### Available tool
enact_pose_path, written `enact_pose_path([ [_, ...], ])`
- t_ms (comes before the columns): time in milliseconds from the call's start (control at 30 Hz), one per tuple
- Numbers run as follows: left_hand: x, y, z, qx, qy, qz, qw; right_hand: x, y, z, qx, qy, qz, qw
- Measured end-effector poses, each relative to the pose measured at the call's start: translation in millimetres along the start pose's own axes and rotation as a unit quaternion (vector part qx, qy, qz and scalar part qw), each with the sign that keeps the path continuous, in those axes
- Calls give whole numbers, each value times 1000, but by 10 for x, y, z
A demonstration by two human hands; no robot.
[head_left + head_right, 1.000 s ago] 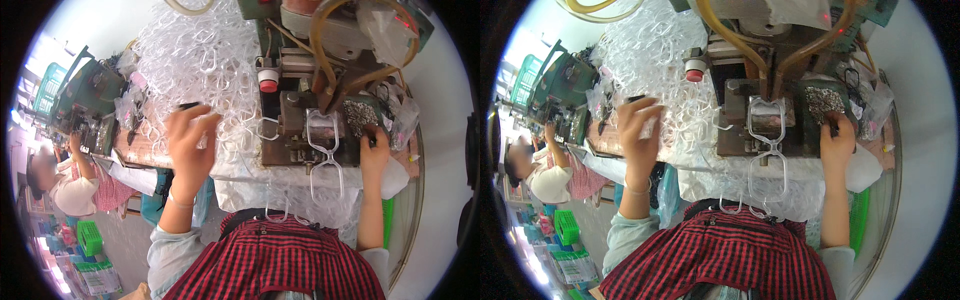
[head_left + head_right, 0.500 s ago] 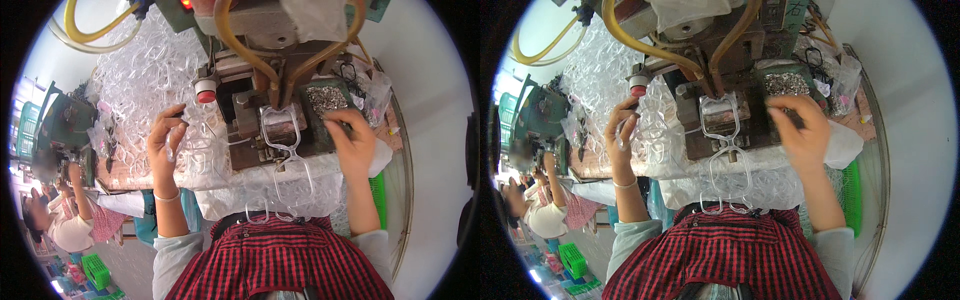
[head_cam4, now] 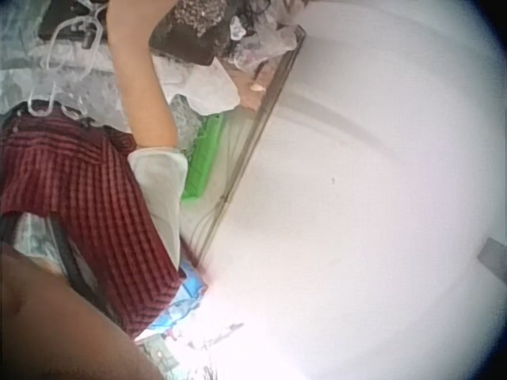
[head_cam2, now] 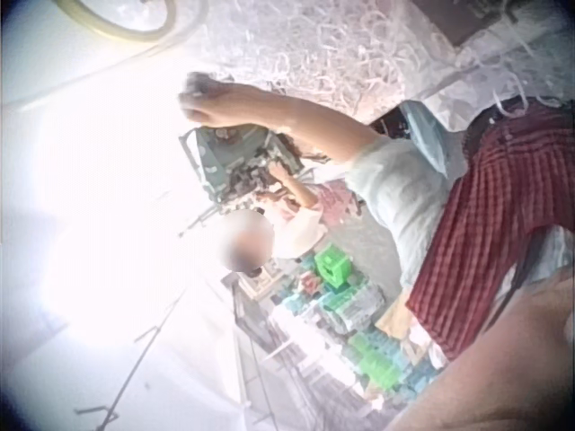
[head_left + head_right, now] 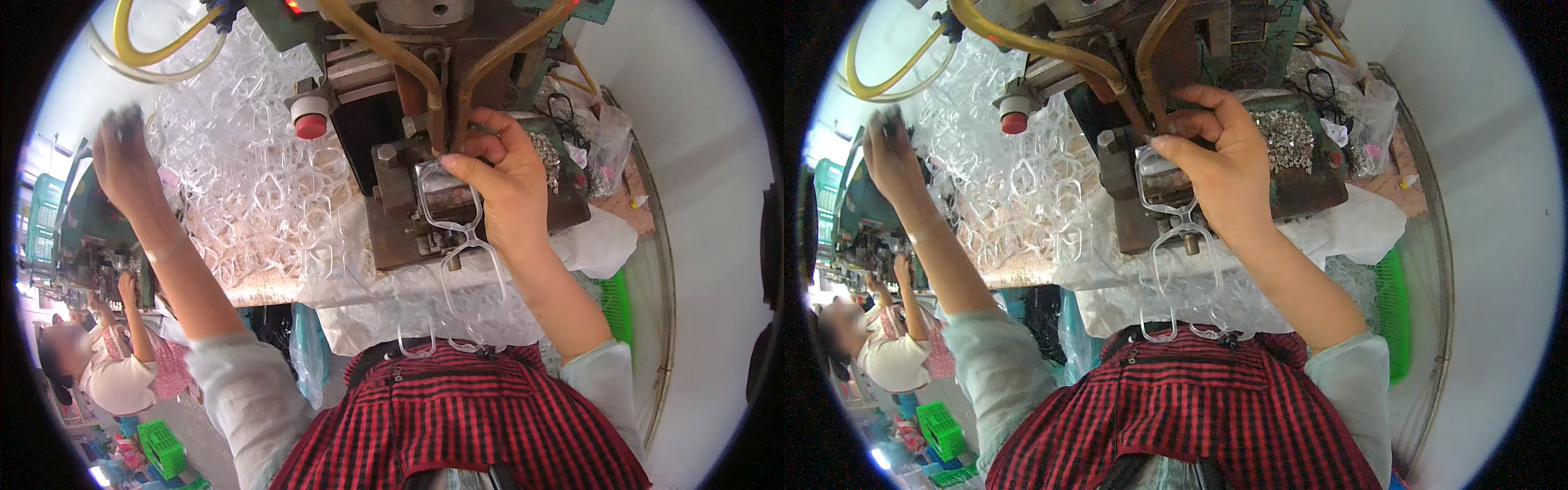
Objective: The person places a sheet of bubble wrap on the workbench, then repeatedly picks up clear plastic frames and small metal components, inserts them into a press machine, and removes the assembled units. The person handles the parts one at a time and places the finished assemblies on the work surface.
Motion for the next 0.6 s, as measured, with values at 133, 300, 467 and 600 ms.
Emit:
enact_pose_path([
  [133, -1064, 752, -47, -193, -304, -150, 921, -96, 135, -120, 13, 42, 87, 995],
  [300, 950, 410, -707, -178, -14, -141, 974, -337, -117, -565, 26, -188, -414, 890],
  [467, 2353, 81, -2129, -468, 131, -215, 847, 14, -1126, -833, 104, 14, -558, 823],
  [600, 2181, 120, -2257, -479, 92, -236, 840, 187, -1183, -662, 74, 30, -649, 757],
])
Point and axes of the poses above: each hand's wrist, its own z-axis towards the middle knuckle, its own y-axis out of the palm, x = y × z, the point moved 6 cm from there along z, towards the middle knuckle, and after that the axes turned 11 degrees about -x, right-handed, at the moved point
